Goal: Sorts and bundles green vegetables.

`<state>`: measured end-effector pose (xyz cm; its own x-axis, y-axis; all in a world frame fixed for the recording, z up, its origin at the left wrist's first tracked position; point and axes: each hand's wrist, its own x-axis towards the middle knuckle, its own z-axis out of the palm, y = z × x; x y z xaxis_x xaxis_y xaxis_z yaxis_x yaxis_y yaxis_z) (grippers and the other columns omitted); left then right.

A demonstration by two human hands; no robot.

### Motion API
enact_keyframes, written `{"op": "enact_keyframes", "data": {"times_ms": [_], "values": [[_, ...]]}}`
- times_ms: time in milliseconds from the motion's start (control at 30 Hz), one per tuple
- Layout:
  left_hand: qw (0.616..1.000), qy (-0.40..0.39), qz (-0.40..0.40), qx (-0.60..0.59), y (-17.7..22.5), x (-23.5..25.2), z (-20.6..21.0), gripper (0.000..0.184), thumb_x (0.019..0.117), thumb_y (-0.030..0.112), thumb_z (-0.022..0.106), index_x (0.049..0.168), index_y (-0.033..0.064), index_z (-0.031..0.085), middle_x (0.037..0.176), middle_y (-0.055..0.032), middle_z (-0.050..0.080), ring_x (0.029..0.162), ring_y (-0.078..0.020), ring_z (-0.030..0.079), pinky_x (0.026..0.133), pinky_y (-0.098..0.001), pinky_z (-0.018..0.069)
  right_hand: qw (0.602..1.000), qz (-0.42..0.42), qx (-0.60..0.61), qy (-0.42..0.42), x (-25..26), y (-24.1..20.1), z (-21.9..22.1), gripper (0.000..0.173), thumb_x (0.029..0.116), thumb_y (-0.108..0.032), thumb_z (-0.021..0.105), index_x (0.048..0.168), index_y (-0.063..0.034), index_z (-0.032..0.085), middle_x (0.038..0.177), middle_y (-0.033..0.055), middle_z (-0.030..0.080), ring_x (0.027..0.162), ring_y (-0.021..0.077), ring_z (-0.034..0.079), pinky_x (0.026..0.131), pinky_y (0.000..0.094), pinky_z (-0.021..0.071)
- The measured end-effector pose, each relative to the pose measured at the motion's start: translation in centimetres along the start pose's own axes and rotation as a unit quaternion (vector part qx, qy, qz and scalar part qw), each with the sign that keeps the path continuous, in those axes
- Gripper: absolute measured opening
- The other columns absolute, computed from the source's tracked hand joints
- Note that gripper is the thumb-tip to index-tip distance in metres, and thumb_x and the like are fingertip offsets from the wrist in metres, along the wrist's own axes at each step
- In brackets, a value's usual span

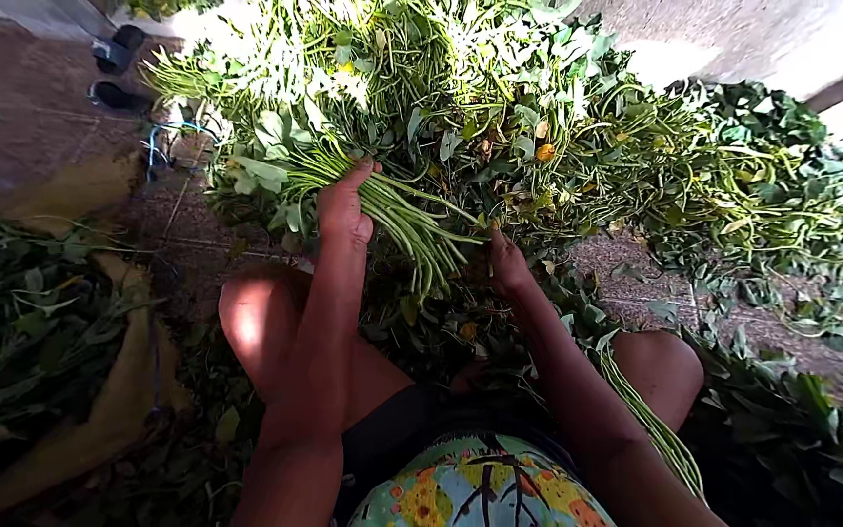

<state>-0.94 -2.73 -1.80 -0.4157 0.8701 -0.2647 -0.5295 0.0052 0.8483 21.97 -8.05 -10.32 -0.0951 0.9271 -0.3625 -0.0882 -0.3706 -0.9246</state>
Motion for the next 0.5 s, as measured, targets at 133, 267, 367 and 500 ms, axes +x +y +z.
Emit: {"op": "enact_keyframes", "data": {"times_ms": [133,267,367,500], "values": [[0.995,-0.014,0.098,0.003,1.1,-0.1,0.1,0.019,0.0982,-0.002,0.062,0.115,0.0022,0.055,0.088,-0.0071,0.071,0.082,-0.0182,0.072,0.082,-0.0363,0.0620,0.910,0.075,0.353,0.204,2.4,0.8,-2.4,0.036,0.1098,-0.026,0.025,0.077,-0.0208,0.039,0.050,-0.0093,0.034,0.039,0.0024,0.034,0.039,0.0179,0.0325],[0.960,-0.144,0.152,0.184,0.5,-0.3,0.4,0.042,0.0869,-0.003,0.074,0.126,-0.0024,0.059,0.100,-0.0055,0.072,0.088,-0.0132,0.071,0.084,-0.0319,0.0611,0.981,-0.125,0.011,0.145,-0.6,-2.4,-2.4,0.037,0.1109,-0.022,0.025,0.103,-0.0023,0.056,0.086,0.0020,0.060,0.076,0.0088,0.060,0.073,0.0304,0.0539],[0.922,-0.259,0.084,0.275,-1.4,-2.2,1.4,0.042,0.0848,0.003,0.078,0.123,-0.0008,0.062,0.105,-0.0050,0.072,0.092,-0.0105,0.070,0.087,-0.0309,0.0601,0.930,-0.345,-0.122,0.038,-0.6,-7.3,-0.6,0.040,0.1095,-0.019,0.029,0.121,0.0071,0.056,0.131,0.0142,0.062,0.124,0.0129,0.057,0.107,0.0339,0.0468],[0.891,-0.402,-0.049,0.204,-2.5,-5.1,1.4,0.038,0.0887,0.000,0.071,0.125,0.0044,0.063,0.106,-0.0024,0.072,0.092,-0.0112,0.070,0.084,-0.0294,0.0602,0.936,-0.312,-0.111,-0.122,0.9,-12.6,2.3,0.033,0.1097,-0.018,0.029,0.114,-0.0024,0.058,0.117,0.0050,0.068,0.111,0.0067,0.062,0.097,0.0288,0.0504]]}}
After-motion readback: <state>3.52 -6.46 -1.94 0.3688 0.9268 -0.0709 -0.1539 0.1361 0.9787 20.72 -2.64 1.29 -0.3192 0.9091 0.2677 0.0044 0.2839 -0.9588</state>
